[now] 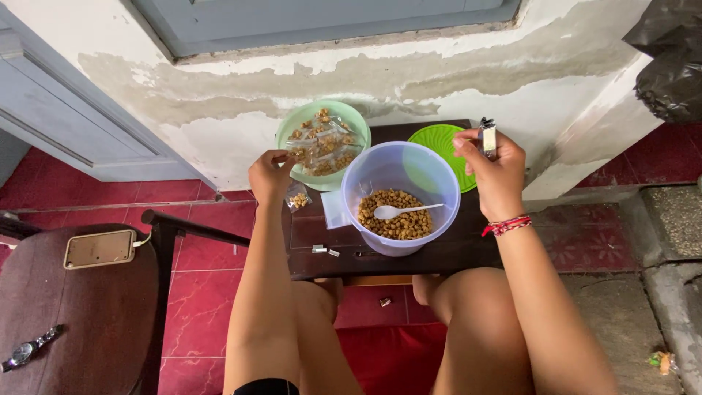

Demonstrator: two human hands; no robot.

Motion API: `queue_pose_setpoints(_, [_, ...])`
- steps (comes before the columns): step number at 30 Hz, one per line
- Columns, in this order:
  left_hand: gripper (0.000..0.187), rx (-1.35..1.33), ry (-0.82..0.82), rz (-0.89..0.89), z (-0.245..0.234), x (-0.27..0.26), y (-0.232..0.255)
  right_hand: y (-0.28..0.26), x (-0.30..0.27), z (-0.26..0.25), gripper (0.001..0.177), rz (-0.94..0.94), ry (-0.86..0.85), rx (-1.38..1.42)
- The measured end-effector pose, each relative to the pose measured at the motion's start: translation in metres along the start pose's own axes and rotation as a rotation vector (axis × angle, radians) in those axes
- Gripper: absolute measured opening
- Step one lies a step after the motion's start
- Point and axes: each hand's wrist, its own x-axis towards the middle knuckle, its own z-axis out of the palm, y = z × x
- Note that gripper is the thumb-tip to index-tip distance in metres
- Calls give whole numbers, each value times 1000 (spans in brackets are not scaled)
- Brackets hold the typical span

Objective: The person packages snacks by scooping them from a container with a spoon into small plastic bags, then seals the bags by hand, and staples them with a stapler before placing them into a bowl.

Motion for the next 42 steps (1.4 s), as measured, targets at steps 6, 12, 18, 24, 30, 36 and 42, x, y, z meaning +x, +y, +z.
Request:
queue_pose_setpoints(6, [23,280,-43,-8,-3,-3,3,4,2,-8,16,4,23,-1])
queue_pose_setpoints(12, [27,318,-11,-39,0,-1,13,6,-1,-5,15,-15,-15,-80])
queue_pose_setpoints(18, [11,393,18,-28,10,1,6,-7,-8,-2,14,-7,-31,-107])
queue_pose_setpoints(24, [14,426,32,32,19,-4,2,-2,-3,-13,14,-3,-34,-96])
queue_pose_setpoints(30, [6,268,254,219,-4,-15,18,19,7,-33,14,-12,-11,-111])
queue_pose_setpoints(36, [15,78,535,497,-43,-14,25,26,14,-58,28,23,118,-85])
queue_pose_setpoints(42, [20,309,262,67,-36,-16,-37,60,21,-77,19,151,39,-349])
